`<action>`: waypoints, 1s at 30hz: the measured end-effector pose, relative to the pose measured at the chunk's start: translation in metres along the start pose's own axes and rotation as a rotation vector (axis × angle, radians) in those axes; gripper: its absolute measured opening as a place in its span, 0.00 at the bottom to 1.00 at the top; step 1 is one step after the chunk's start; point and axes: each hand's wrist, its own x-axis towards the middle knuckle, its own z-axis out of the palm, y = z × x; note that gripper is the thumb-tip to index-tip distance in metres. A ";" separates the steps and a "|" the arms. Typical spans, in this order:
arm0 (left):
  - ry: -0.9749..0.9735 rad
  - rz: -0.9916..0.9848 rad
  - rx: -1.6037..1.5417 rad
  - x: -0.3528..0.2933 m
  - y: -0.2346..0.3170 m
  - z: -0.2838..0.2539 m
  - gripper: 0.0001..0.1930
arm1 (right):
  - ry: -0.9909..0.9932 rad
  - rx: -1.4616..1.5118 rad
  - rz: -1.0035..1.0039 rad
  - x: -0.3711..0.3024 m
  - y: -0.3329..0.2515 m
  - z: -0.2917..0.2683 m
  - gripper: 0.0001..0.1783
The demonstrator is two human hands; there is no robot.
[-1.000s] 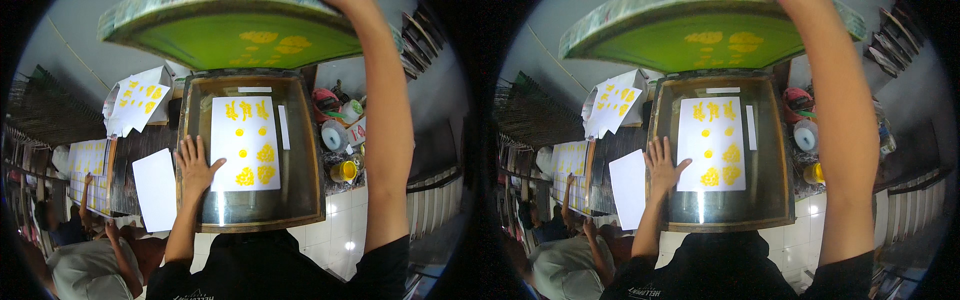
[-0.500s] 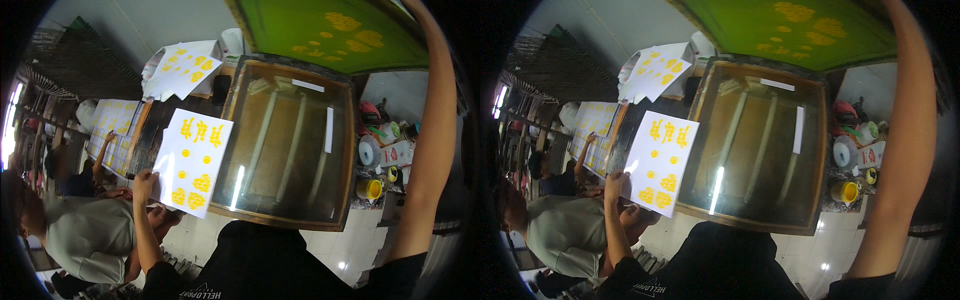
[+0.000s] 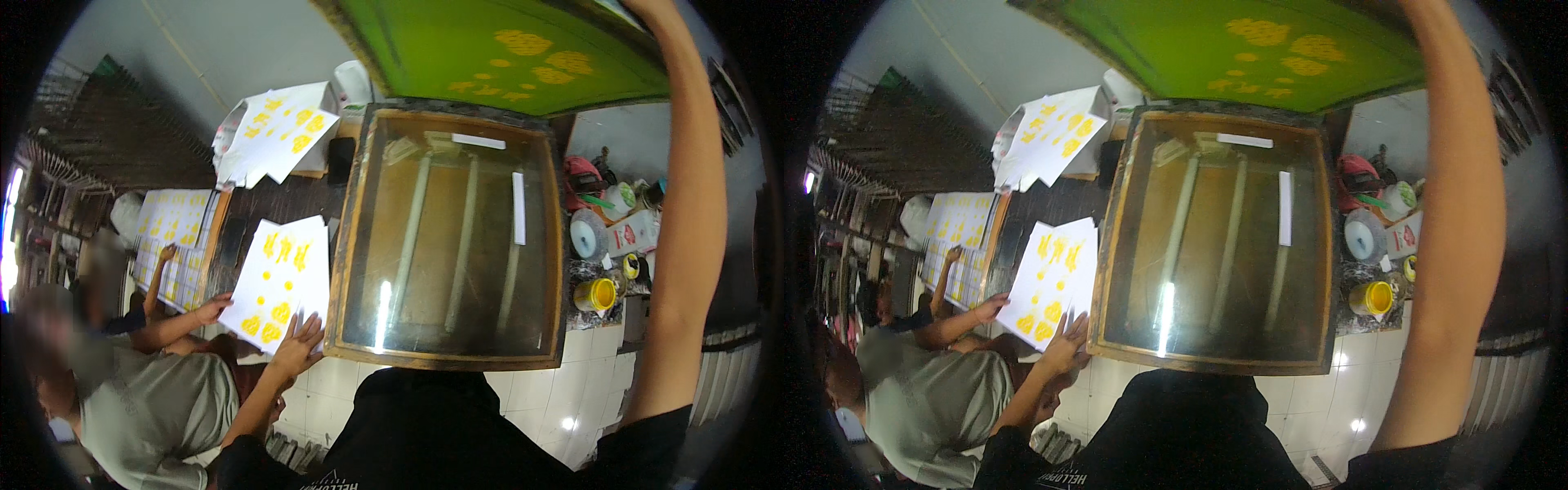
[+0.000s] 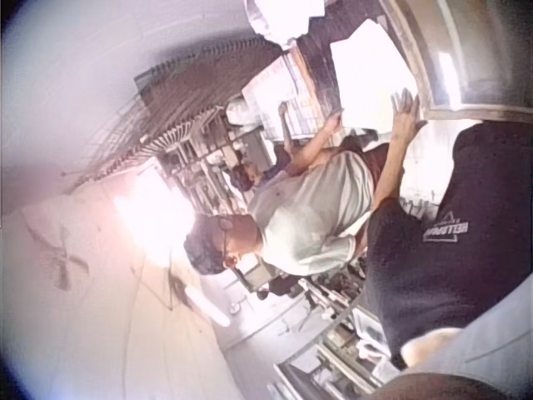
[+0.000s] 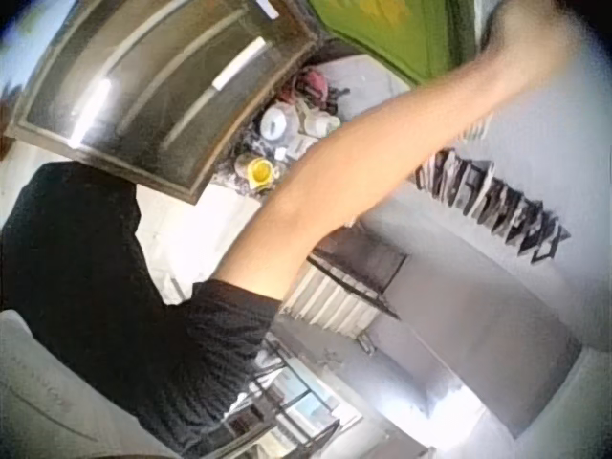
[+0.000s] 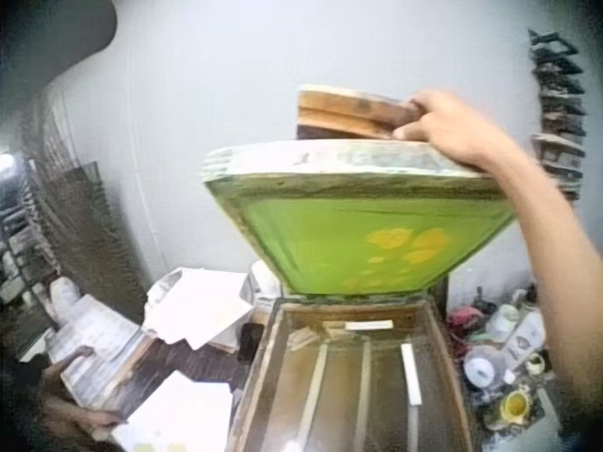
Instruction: The person performs screen printing by placing sheets of paper into a frame, using a squeegee to apply yellow ink, and removing the printed sheets one by one.
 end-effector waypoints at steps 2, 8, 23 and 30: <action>-0.076 -0.053 -0.252 -0.002 -0.001 -0.025 0.23 | 0.002 0.014 0.058 0.002 0.004 0.000 0.21; 0.451 -0.063 -0.816 0.039 0.094 -0.079 0.21 | 0.000 0.086 -0.059 0.019 0.013 0.009 0.21; 0.323 -0.297 0.038 0.241 0.142 -0.101 0.41 | -0.069 0.098 -0.108 0.031 0.024 0.011 0.20; 0.243 0.053 0.106 0.388 0.214 -0.121 0.43 | -0.009 -0.154 -0.264 0.053 0.025 0.025 0.20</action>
